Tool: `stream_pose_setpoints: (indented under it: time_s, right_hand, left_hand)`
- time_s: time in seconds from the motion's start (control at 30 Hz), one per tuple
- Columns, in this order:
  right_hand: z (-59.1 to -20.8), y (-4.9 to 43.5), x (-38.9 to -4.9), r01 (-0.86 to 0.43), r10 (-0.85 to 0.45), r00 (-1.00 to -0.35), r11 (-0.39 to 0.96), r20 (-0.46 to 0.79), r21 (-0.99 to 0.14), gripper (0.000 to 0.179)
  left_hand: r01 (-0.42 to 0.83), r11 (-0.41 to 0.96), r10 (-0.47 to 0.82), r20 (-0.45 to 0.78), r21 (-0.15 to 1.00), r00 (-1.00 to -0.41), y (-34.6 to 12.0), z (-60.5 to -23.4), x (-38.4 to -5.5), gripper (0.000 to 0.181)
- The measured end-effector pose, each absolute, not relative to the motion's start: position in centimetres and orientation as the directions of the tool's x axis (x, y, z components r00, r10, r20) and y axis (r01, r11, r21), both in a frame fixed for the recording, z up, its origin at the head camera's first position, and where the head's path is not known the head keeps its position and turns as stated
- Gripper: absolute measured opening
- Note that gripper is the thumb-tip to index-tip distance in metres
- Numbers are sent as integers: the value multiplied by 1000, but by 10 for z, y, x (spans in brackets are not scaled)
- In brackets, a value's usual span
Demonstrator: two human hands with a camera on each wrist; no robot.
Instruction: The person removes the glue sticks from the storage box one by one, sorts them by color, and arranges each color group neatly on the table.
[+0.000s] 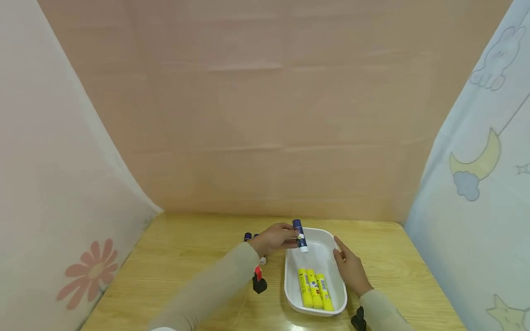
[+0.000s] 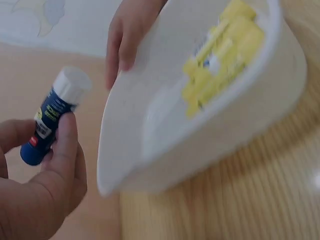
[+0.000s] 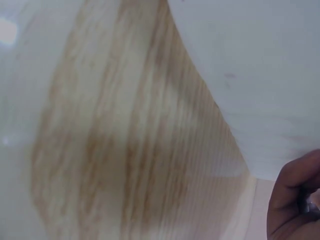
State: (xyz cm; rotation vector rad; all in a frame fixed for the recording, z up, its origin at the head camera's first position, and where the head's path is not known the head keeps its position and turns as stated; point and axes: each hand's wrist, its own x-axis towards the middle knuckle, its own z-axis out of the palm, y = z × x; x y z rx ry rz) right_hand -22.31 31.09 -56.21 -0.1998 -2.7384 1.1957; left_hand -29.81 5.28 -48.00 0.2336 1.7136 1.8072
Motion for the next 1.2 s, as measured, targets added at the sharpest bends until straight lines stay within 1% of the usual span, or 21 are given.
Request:
stream_pose_setpoints:
  time_s: [0.13,0.27,0.47,0.63,0.87,1.2]
  right_hand:
    - [-563,312,-224,71,174,-983,672,65,-737,53]
    - [-563,313,-224,73,192,-978,684,84,-726,52]
    - [-564,315,-223,65,189,-978,692,94,-719,52]
    - [-567,313,-225,82,188,-980,691,69,-719,52]
    - [-565,310,-226,81,179,-982,683,59,-726,52]
    - [-565,311,-226,79,181,-981,689,65,-721,52]
  left_hand:
    - [-288,39,556,-261,957,-789,5,-481,-308,50]
    - [-259,60,547,-249,964,-799,-39,-489,-317,53]
    - [-268,69,475,-268,961,-838,-84,-507,-321,57]
    - [-292,71,420,-294,954,-859,-104,-520,-320,56]
    - [-318,73,367,-322,945,-873,-121,-535,-324,47]
    - [-380,116,319,-396,918,-861,-130,-544,-324,48]
